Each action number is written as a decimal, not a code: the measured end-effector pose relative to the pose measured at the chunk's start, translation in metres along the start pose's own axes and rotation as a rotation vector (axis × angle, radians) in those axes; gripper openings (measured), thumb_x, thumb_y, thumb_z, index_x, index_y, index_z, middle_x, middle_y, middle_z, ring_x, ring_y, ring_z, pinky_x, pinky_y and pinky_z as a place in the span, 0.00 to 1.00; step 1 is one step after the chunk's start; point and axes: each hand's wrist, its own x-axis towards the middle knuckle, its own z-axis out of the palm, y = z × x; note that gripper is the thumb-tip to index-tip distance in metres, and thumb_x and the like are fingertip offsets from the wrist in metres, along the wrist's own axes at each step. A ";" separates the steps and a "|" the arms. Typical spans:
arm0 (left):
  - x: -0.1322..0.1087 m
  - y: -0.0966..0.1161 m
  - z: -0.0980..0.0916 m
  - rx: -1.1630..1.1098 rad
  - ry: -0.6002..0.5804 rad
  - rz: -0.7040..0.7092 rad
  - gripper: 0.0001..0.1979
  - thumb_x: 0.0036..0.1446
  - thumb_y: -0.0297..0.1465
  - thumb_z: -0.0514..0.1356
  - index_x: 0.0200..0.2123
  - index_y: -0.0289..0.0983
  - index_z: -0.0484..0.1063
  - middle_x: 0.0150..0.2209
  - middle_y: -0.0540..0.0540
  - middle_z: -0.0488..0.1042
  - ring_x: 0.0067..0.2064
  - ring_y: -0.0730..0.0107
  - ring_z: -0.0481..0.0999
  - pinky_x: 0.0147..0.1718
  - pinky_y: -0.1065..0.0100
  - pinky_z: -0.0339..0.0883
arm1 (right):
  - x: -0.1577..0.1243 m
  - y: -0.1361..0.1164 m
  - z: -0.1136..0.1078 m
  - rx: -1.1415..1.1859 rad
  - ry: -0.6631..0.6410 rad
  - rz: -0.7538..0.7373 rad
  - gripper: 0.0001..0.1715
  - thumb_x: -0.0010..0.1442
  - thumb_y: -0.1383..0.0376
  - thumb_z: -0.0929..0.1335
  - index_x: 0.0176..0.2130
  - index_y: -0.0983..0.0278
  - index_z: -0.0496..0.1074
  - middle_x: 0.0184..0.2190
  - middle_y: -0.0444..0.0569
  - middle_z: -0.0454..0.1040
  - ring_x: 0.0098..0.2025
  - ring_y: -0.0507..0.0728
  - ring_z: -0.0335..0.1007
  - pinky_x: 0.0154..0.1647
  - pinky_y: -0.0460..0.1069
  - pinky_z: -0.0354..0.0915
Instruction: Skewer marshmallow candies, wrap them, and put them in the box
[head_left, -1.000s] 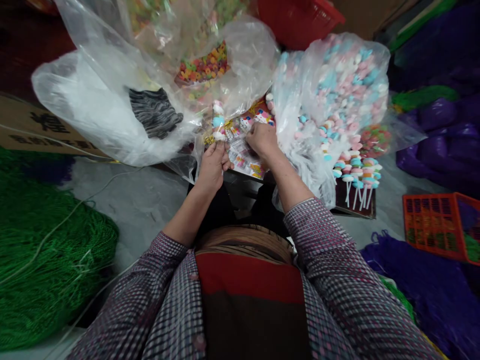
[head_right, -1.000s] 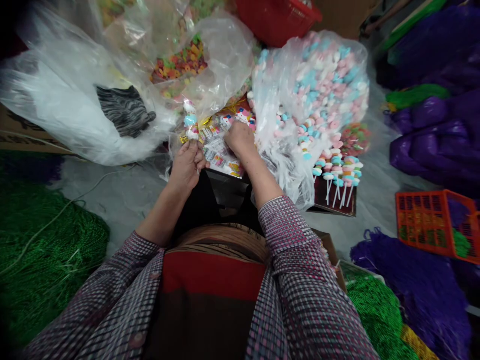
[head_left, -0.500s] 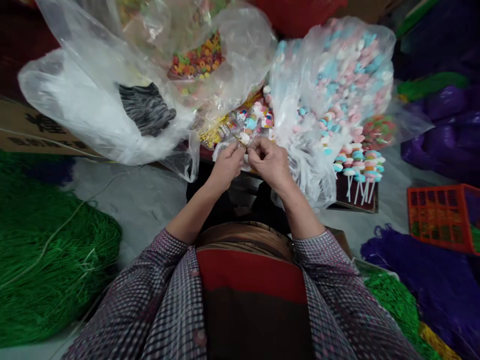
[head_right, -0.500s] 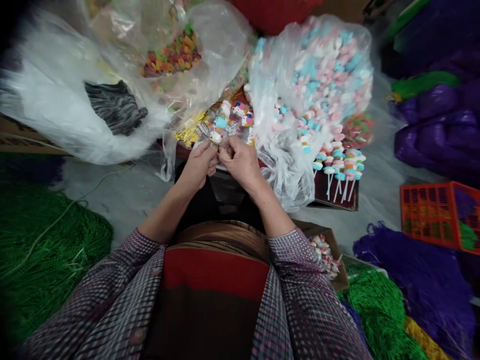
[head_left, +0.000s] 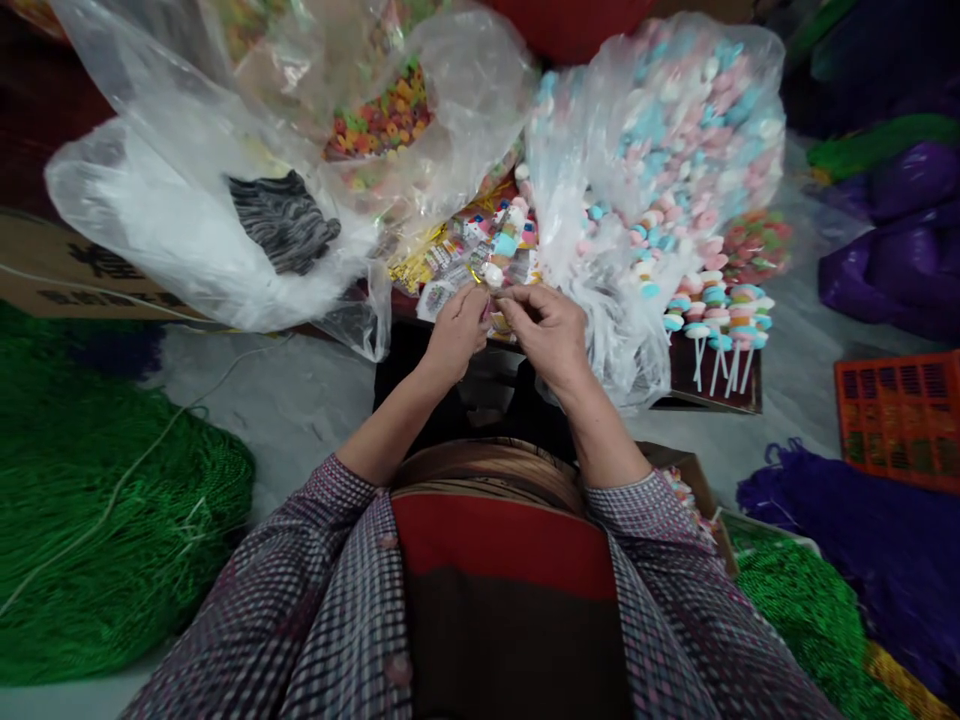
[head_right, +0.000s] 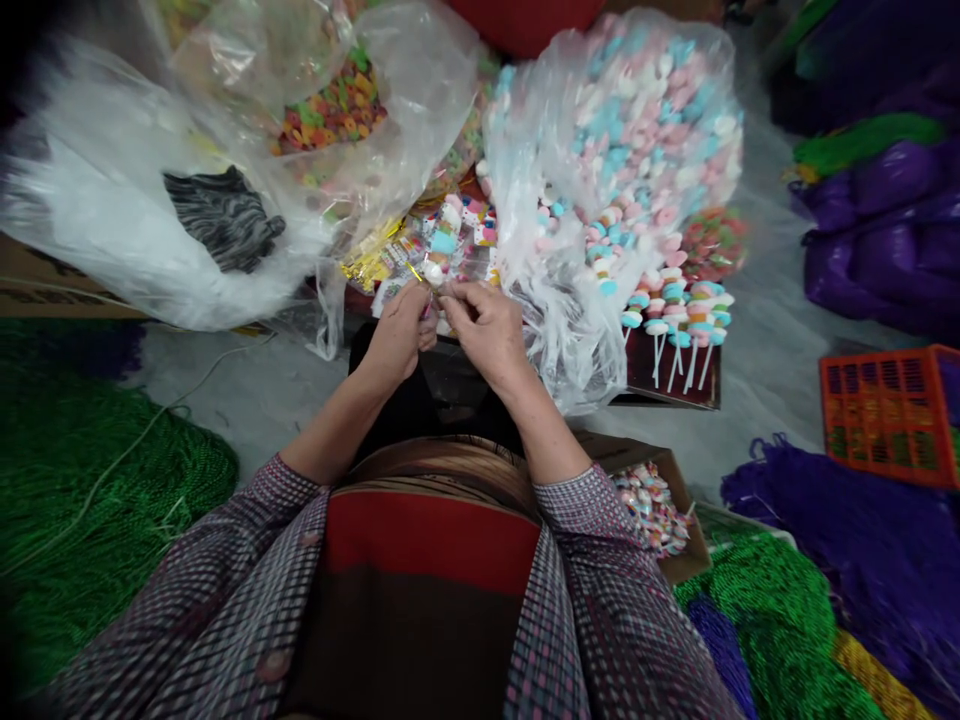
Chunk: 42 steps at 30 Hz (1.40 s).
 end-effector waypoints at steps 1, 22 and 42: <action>-0.002 0.001 0.002 -0.002 -0.021 -0.003 0.17 0.69 0.31 0.56 0.25 0.38 0.59 0.17 0.60 0.53 0.15 0.86 0.47 0.13 0.80 0.42 | -0.002 0.001 0.000 0.065 0.021 0.034 0.07 0.61 0.60 0.69 0.32 0.59 0.77 0.30 0.44 0.78 0.33 0.55 0.70 0.38 0.51 0.67; -0.027 0.022 0.005 -0.203 -0.472 -0.560 0.26 0.73 0.35 0.44 0.21 0.37 0.63 0.13 0.60 0.43 0.11 0.83 0.40 0.11 0.78 0.43 | -0.009 0.023 -0.021 0.659 -0.214 0.284 0.25 0.45 0.43 0.79 0.31 0.59 0.78 0.29 0.42 0.77 0.32 0.53 0.71 0.37 0.51 0.71; -0.031 0.024 0.018 -0.234 -0.250 -0.393 0.23 0.71 0.44 0.54 0.26 0.37 0.60 0.14 0.62 0.48 0.11 0.85 0.46 0.13 0.78 0.45 | -0.015 0.018 -0.010 0.063 0.223 -0.234 0.16 0.68 0.53 0.69 0.32 0.59 0.77 0.29 0.43 0.75 0.35 0.54 0.73 0.44 0.53 0.71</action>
